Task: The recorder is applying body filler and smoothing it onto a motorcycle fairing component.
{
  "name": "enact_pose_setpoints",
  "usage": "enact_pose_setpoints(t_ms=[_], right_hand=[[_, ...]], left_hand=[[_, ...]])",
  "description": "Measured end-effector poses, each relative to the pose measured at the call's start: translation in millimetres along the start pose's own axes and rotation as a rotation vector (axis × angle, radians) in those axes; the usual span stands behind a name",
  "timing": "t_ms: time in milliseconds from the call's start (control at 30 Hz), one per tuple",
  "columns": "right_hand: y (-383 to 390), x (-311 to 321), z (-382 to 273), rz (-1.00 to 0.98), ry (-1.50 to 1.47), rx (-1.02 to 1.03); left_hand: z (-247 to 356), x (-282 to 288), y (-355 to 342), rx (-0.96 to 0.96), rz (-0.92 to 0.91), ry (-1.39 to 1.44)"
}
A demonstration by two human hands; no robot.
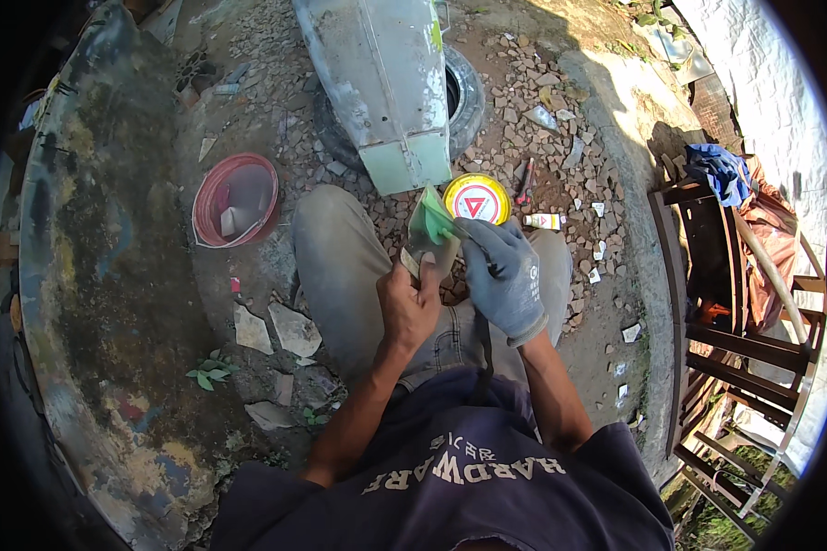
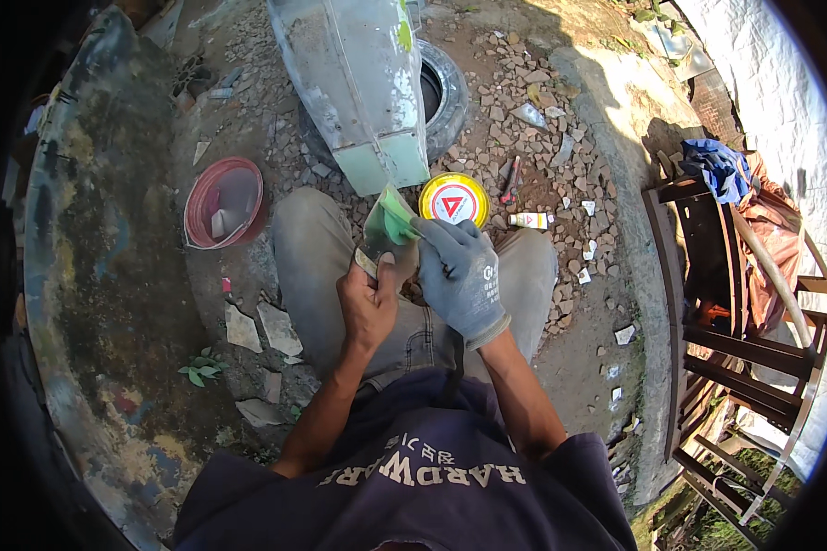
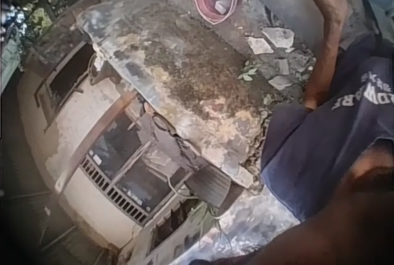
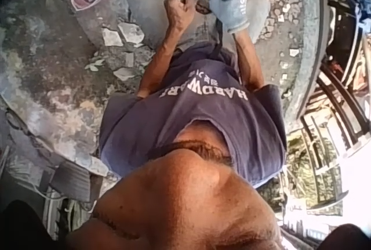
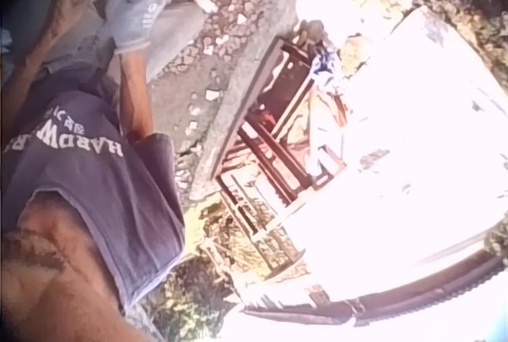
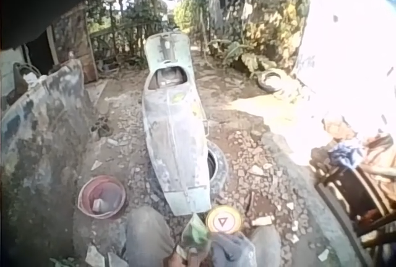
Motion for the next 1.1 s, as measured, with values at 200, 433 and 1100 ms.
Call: enact_pose_setpoints(t_ms=[200, 433, 1100], right_hand=[[-4, 16, 6, 0.064, 0.061, -0.085], [-3, 3, -2, -0.012, 0.081, -0.040], [-10, 25, 11, -0.341, -0.297, 0.073]], left_hand=[[9, 5, 1, -0.044, 0.011, 0.001], [6, 5, 0, 0.045, 0.006, 0.000], [-29, -15, 8, 0.863, -0.361, 1.460]])
Point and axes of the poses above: each hand's wrist, its own y-axis away from the middle knuckle, its own x-axis out of the back of the hand, z = x × y, the point moved 10 cm from there along -y, towards the middle knuckle, and after that the axes turned 14 degrees about -y, right-handed, at the moved point
